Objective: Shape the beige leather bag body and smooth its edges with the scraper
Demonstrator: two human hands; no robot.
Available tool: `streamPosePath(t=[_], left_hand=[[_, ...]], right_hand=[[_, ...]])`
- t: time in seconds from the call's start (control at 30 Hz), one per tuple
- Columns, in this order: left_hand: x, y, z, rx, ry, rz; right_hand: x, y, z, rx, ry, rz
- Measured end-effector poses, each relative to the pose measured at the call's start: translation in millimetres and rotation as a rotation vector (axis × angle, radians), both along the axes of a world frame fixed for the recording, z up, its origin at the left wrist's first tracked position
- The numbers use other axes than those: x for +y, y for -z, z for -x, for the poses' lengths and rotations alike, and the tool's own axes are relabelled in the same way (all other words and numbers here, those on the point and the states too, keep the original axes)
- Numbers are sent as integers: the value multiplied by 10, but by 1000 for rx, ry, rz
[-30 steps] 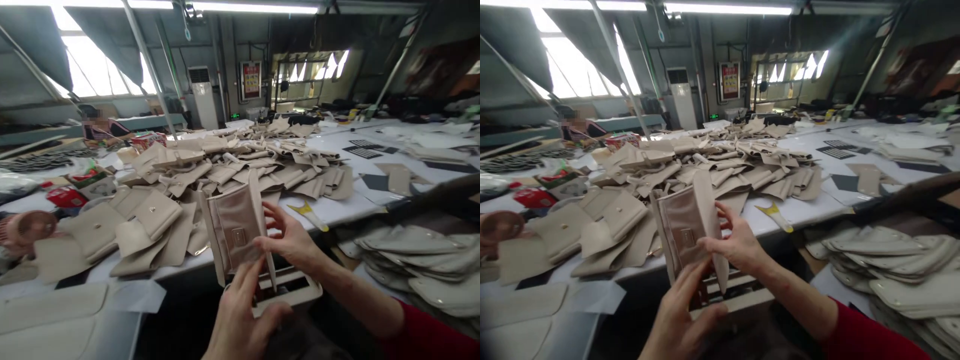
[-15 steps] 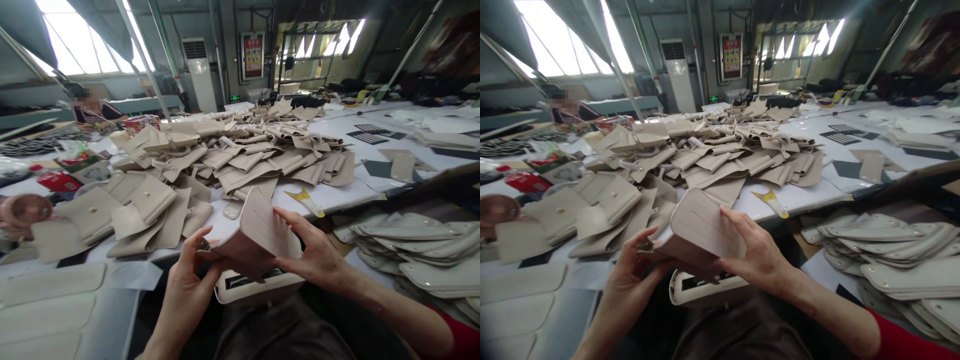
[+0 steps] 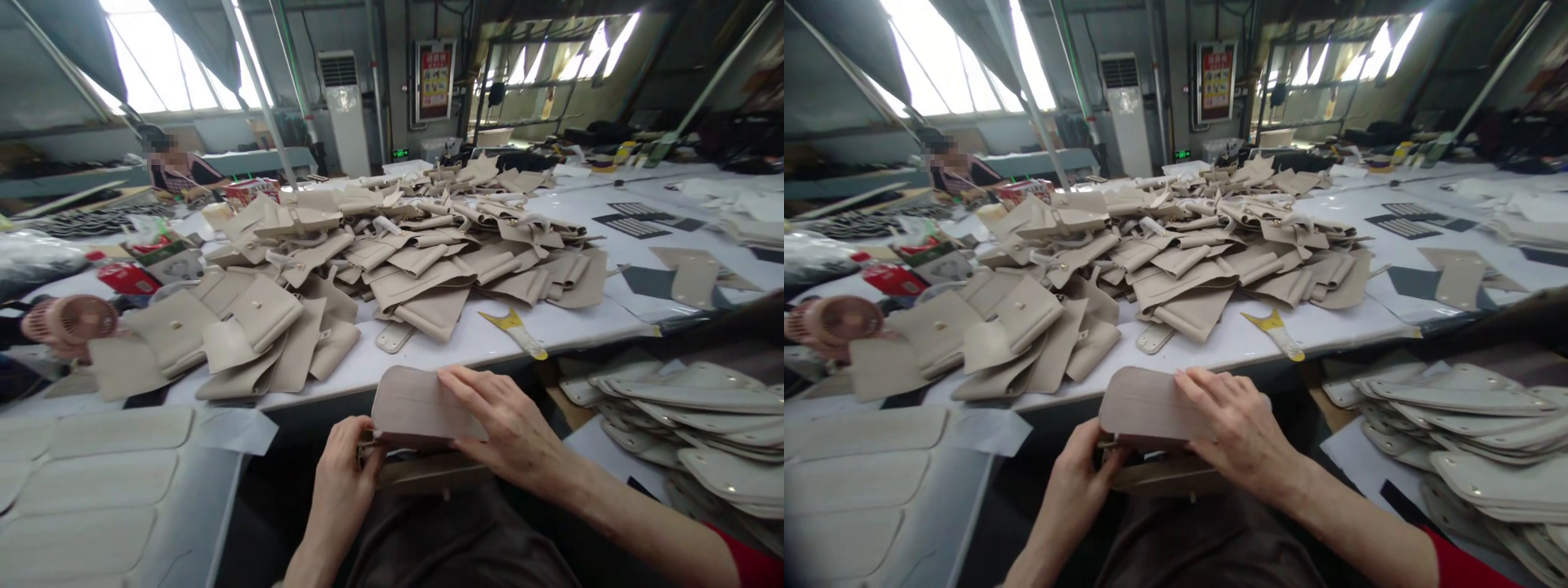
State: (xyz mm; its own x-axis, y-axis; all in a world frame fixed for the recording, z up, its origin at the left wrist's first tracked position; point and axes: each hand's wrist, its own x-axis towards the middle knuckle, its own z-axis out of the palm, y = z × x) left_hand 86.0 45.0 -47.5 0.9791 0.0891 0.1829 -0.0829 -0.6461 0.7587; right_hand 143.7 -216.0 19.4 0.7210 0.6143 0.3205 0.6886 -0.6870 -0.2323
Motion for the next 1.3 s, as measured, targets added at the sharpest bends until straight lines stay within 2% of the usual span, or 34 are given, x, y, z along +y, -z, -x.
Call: streamPosePath(t=[0.07, 0.17, 0.27, 0.4, 0.47, 0.57, 0.7, 0.8, 0.9, 1.03, 1.17, 1.3], left_hand=[[-13, 158, 5, -34, 57, -73], [-20, 336, 33, -14, 21, -44], [10, 443, 85, 44, -75, 134], [67, 572, 165, 203, -128, 500], [73, 651, 201, 284, -162, 670], [53, 771, 236, 341, -234, 847], [-20, 909, 214, 305, -279, 908], [-111, 970, 165, 294, -362, 1023], [-199, 968, 146, 271, -399, 1156], [-239, 935, 193, 255, -353, 1238], [-238, 987, 229, 301, -296, 1318], [-270, 1046, 206, 307, -295, 1425]], right_hand=[[-15, -6, 9, -80, -17, 117], [-19, 42, 13, -205, -19, 223], [38, 153, 11, -300, -41, 298], [182, 296, 2, -298, -122, 321], [224, 313, -30, -172, -153, 290], [207, 239, -136, 164, -182, 224], [139, 73, -322, 616, -306, 163], [147, 27, -423, 789, -384, 146], [204, 54, -481, 841, -366, 182], [275, 155, -468, 679, -352, 266], [241, 337, -400, 491, -341, 379], [177, 439, -406, 521, -384, 336]])
